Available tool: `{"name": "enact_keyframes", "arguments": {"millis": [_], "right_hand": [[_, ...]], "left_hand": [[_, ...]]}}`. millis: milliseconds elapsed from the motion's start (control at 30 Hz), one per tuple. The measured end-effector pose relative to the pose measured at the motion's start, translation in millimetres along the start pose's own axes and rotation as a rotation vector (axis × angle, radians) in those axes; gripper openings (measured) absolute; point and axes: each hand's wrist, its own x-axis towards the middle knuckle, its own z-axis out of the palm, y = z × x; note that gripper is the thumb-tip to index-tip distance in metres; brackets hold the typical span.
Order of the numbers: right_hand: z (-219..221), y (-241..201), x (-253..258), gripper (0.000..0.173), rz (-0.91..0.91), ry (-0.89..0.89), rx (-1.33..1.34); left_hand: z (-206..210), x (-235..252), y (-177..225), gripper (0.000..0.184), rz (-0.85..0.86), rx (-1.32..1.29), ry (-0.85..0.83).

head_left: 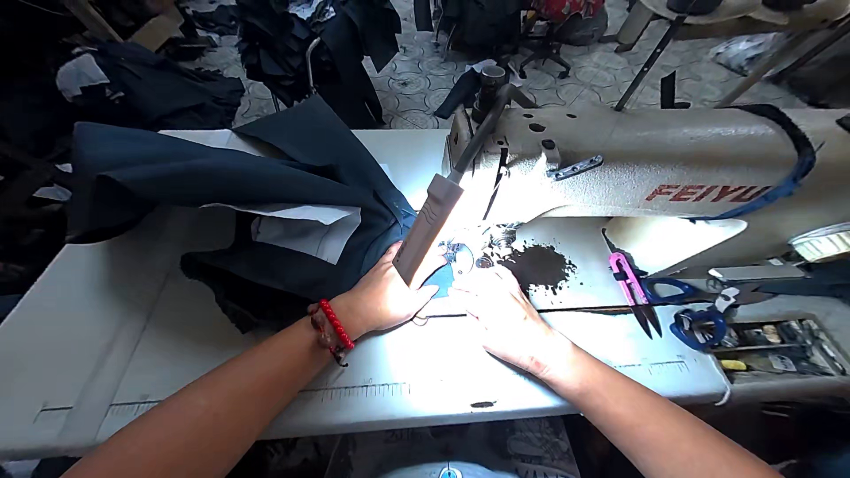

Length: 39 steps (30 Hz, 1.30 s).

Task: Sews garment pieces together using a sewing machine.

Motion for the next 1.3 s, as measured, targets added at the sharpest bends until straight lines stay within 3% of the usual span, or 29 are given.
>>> {"name": "enact_keyframes", "arguments": {"millis": [267, 733, 1167, 1233, 1300], "right_hand": [[8, -4, 4, 0.032, 0.036, 0.053, -0.074], [11, -3, 5, 0.032, 0.036, 0.114, -0.037], [1, 0, 2, 0.036, 0.097, 0.023, 0.072], [-7, 9, -12, 0.030, 0.150, 0.144, 0.056], [-21, 24, -39, 0.024, 0.273, 0.417, -0.040]], "left_hand": [[1, 9, -17, 0.048, 0.095, -0.008, 0.026], [-2, 17, -23, 0.046, 0.119, -0.054, 0.000], [-4, 22, -29, 0.048, 0.085, -0.083, -0.056], [-4, 22, -30, 0.050, 0.098, -0.070, -0.056], [-4, 21, -31, 0.052, 0.103, -0.066, -0.056]]}}
